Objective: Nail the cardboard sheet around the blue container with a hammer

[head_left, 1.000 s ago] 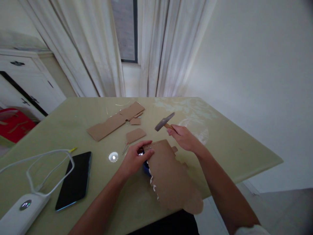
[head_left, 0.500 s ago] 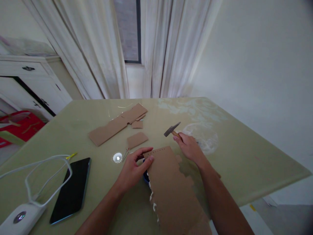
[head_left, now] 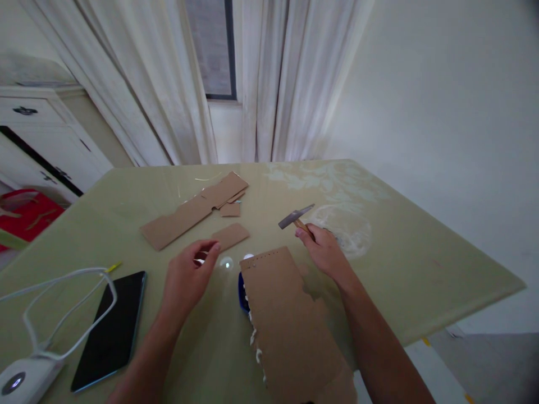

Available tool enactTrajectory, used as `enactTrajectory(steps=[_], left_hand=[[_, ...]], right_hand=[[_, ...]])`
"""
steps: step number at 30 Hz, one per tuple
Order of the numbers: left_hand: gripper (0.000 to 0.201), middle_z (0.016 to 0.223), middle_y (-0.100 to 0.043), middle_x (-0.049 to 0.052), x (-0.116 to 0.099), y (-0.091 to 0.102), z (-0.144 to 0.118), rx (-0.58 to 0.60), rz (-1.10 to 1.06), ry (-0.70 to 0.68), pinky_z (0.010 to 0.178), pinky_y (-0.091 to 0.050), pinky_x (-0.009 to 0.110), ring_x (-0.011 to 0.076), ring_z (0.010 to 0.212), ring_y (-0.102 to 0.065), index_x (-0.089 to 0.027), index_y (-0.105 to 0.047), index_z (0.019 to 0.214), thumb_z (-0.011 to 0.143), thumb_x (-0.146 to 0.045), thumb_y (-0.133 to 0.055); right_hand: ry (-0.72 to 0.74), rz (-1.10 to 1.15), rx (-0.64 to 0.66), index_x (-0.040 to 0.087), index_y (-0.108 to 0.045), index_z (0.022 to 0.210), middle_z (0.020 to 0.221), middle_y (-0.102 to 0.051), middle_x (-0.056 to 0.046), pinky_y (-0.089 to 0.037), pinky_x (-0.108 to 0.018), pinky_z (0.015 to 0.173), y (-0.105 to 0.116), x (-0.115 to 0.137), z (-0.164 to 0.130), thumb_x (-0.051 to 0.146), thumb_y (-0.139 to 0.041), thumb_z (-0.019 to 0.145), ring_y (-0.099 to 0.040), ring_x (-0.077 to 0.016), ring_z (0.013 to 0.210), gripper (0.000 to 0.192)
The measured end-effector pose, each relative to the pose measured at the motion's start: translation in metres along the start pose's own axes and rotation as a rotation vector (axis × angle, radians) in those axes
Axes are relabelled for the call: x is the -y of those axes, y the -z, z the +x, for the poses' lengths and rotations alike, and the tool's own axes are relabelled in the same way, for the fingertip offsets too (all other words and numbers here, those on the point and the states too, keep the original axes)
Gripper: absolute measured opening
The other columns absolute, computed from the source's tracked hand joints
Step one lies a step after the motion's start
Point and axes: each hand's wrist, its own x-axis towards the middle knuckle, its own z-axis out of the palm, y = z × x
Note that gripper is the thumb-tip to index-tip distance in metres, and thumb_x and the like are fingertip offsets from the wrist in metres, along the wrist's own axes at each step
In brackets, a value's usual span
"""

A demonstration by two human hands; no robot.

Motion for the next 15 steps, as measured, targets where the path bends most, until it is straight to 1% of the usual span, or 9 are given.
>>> enactTrajectory(steps=[1,2,4,5,7,9,12,15], left_hand=[[0.039,0.097,-0.081,0.012,0.004,0.006,0.004,-0.033,0.206,0.019,0.078,-0.056,0.043,0.0325,0.087,-0.076,-0.019,-0.078,0.105,0.096,-0.051,-0.058],[0.036,0.098,-0.081,0.013,0.009,0.011,0.007,-0.032,0.361,0.042,0.079,-0.054,0.044,0.035,0.09,-0.075,-0.019,-0.078,0.102,0.096,-0.048,-0.056],[0.036,0.104,-0.08,0.014,0.015,0.017,0.009,0.021,0.556,0.076,0.079,-0.052,0.045,0.0378,0.096,-0.075,-0.021,-0.076,0.097,0.098,-0.048,-0.053],[0.037,0.106,-0.08,0.014,0.018,0.018,0.009,0.055,0.6,0.085,0.078,-0.052,0.044,0.0384,0.098,-0.075,-0.021,-0.076,0.096,0.099,-0.05,-0.052],[0.039,0.108,-0.08,0.014,0.02,0.017,0.008,0.106,0.625,0.088,0.077,-0.05,0.043,0.0378,0.098,-0.075,-0.022,-0.075,0.095,0.099,-0.053,-0.052],[0.038,0.109,-0.08,0.013,0.02,0.015,0.008,0.138,0.616,0.084,0.076,-0.049,0.041,0.0361,0.098,-0.075,-0.021,-0.076,0.098,0.099,-0.052,-0.053],[0.032,0.109,-0.081,0.013,0.021,0.012,0.008,0.187,0.613,0.075,0.076,-0.048,0.038,0.0333,0.098,-0.075,-0.021,-0.076,0.101,0.1,-0.044,-0.054],[0.03,0.106,-0.08,0.013,0.023,0.01,0.007,0.215,0.652,0.046,0.075,-0.047,0.037,0.0319,0.096,-0.075,-0.02,-0.073,0.098,0.101,-0.039,-0.05]], right_hand=[[-0.007,0.012,-0.003,0.025,-0.048,0.072,0.066,-0.056,0.0,-0.031,-0.031,0.063,0.001,0.0,0.0,0.051,-0.047,0.103,-0.052,-0.019,0.064,0.041],[-0.013,0.021,-0.004,0.025,-0.048,0.072,0.066,-0.056,0.0,-0.03,-0.031,0.063,0.001,0.001,-0.001,0.051,-0.047,0.102,-0.051,-0.0188,0.064,0.04],[-0.02,0.029,-0.002,0.025,-0.048,0.072,0.064,-0.054,0.001,-0.03,-0.031,0.062,0.003,0.001,-0.002,0.052,-0.048,0.102,-0.05,-0.0184,0.063,0.041],[-0.02,0.03,-0.002,0.025,-0.048,0.072,0.064,-0.053,0.001,-0.029,-0.031,0.062,0.003,0.001,-0.002,0.053,-0.048,0.101,-0.05,-0.0183,0.063,0.041],[-0.018,0.031,0.0,0.024,-0.048,0.072,0.064,-0.052,0.001,-0.029,-0.032,0.062,0.004,0.001,-0.002,0.054,-0.049,0.101,-0.049,-0.0182,0.063,0.041],[-0.019,0.031,0.001,0.024,-0.048,0.072,0.064,-0.052,0.001,-0.029,-0.032,0.063,0.004,0.001,-0.002,0.054,-0.049,0.101,-0.049,-0.0181,0.063,0.041],[-0.018,0.022,0.001,0.024,-0.048,0.071,0.065,-0.053,0.001,-0.029,-0.032,0.063,0.004,0.001,-0.002,0.052,-0.049,0.101,-0.05,-0.0181,0.063,0.041],[-0.008,0.013,-0.006,0.025,-0.047,0.071,0.065,-0.054,0.001,-0.029,-0.032,0.063,0.004,0.0,-0.002,0.051,-0.048,0.102,-0.05,-0.018,0.063,0.041]])
